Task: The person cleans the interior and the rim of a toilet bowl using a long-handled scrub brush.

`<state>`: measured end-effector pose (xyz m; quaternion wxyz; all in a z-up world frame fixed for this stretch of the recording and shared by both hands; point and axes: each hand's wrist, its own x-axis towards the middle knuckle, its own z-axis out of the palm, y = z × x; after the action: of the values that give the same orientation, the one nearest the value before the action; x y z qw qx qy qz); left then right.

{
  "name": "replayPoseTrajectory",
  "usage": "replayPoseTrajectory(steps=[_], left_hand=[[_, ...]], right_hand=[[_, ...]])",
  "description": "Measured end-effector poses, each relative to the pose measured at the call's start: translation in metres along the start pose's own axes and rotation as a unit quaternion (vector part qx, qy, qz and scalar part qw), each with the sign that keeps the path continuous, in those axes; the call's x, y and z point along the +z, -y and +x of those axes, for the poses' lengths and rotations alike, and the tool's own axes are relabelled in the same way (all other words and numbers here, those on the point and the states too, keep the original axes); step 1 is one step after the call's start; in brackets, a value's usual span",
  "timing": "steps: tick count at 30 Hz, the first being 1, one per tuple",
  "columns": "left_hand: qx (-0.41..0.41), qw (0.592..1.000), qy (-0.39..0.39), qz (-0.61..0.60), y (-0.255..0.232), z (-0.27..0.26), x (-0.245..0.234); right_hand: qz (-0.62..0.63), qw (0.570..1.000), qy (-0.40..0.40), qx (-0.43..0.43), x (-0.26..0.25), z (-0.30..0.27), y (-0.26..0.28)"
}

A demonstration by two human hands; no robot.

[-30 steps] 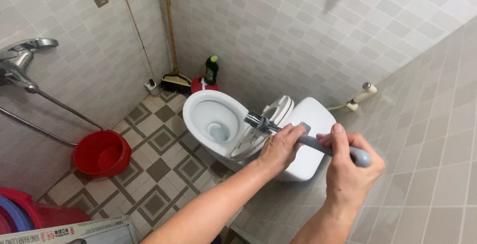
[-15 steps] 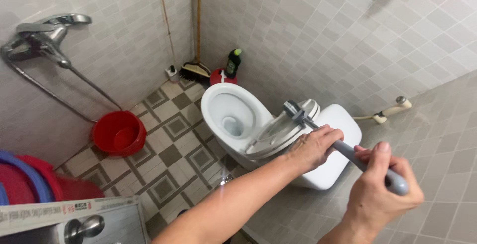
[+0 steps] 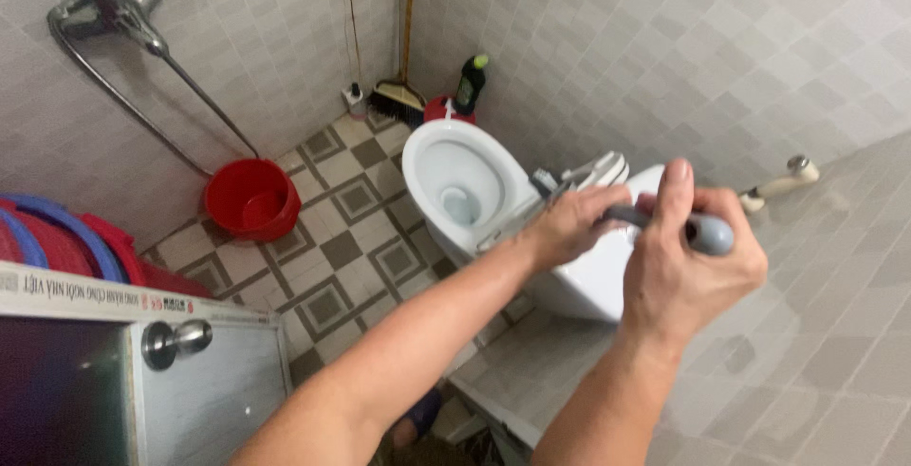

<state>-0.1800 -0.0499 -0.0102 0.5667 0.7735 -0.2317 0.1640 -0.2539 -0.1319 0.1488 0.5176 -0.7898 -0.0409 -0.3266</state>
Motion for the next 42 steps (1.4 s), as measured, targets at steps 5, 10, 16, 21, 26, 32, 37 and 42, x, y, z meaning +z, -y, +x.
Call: replayPoseTrajectory(steps=[5,10,16,21,26,32,37,42], left_hand=[[-0.046,0.996,0.017,0.074,-0.003,-0.012,-0.014],[-0.072,0.995,0.012,0.064,-0.016,-0.016,-0.018],[-0.019,0.999,0.012,0.044,-0.018,0.009,0.001],[-0.098,0.989,0.034,0.102,-0.004,-0.018,0.001],[-0.052,0.995,0.022,0.080,-0.006,-0.020,-0.025],[-0.094,0.988,0.021,0.125,-0.016,-0.031,-0.048],[-0.166,0.979,0.074,0.090,0.030,-0.056,-0.032],[-0.303,0.943,0.126,0.050,0.113,-0.088,-0.020]], right_hand=[[0.047,0.998,-0.019,0.034,0.014,-0.006,-0.012],[0.031,0.999,0.005,0.005,0.008,-0.009,-0.009],[0.045,0.998,-0.036,0.003,-0.012,-0.001,0.001],[0.023,0.999,0.002,0.047,-0.002,-0.003,-0.012],[0.033,0.998,0.041,0.040,0.012,-0.017,0.000],[0.099,0.992,0.066,0.031,0.020,-0.021,0.006],[-0.025,0.993,0.103,0.052,0.045,-0.034,-0.026],[-0.061,0.982,0.117,0.138,0.086,-0.066,-0.085]])
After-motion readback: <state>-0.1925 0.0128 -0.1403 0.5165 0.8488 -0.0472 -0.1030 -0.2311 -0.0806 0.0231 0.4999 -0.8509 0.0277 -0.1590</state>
